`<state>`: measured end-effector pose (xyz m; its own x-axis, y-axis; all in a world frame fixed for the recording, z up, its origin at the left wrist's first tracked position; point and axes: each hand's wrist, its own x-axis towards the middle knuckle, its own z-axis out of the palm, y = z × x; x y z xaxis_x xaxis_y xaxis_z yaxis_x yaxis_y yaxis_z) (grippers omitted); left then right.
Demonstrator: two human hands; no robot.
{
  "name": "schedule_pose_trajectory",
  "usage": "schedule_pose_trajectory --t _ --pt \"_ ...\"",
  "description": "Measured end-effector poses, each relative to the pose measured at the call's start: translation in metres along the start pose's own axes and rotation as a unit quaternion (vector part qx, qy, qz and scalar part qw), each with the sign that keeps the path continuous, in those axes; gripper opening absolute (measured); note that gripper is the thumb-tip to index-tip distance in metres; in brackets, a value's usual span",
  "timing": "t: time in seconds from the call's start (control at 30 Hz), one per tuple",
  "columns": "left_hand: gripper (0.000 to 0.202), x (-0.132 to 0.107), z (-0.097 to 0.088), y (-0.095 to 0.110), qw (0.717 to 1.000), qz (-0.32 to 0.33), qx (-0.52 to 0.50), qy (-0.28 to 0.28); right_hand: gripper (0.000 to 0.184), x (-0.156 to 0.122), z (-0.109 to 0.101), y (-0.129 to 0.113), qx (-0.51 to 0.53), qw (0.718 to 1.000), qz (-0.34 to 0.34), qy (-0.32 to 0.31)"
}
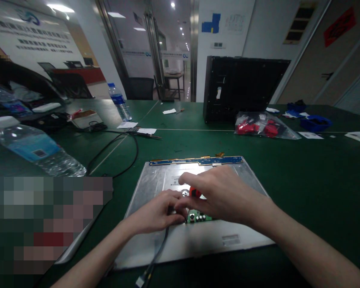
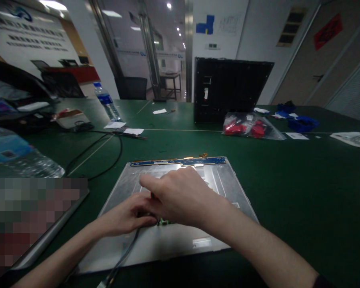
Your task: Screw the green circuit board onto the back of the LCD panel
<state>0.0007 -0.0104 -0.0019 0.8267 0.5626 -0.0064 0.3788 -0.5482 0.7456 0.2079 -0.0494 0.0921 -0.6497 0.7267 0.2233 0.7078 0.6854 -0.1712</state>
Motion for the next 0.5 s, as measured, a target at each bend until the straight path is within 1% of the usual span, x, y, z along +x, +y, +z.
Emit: schedule_pose_trajectory --t 0.1,0.23,0.3,0.4,0.5 --pt "0.005 0.0004 -0.0003 0.0008 1.0 0.009 -0.001 0.004 0.017 -0.0008 -0.0004 -0.0005 0.016 1.0 -0.018 0.004" --pt "0.004 0.0005 -0.0006 0.0017 1.0 0.011 0.017 0.007 0.021 -0.0028 -0.0032 -0.0013 0.059 0.998 -0.038 0.001" --pt "0.005 0.0 -0.0003 0.0019 0.999 -0.003 0.031 0.013 0.023 -0.0021 -0.0025 -0.001 0.034 0.999 -0.02 0.007" --pt "0.003 -0.0007 0.0003 0.0018 0.999 -0.01 0.024 0.019 0.029 -0.0004 0.0 -0.0003 -0.02 1.0 0.015 0.011" --pt "0.004 -0.0003 0.0 0.0013 1.0 -0.001 0.006 0.005 0.02 -0.0005 -0.0003 -0.0002 -0.01 1.0 0.004 0.013"
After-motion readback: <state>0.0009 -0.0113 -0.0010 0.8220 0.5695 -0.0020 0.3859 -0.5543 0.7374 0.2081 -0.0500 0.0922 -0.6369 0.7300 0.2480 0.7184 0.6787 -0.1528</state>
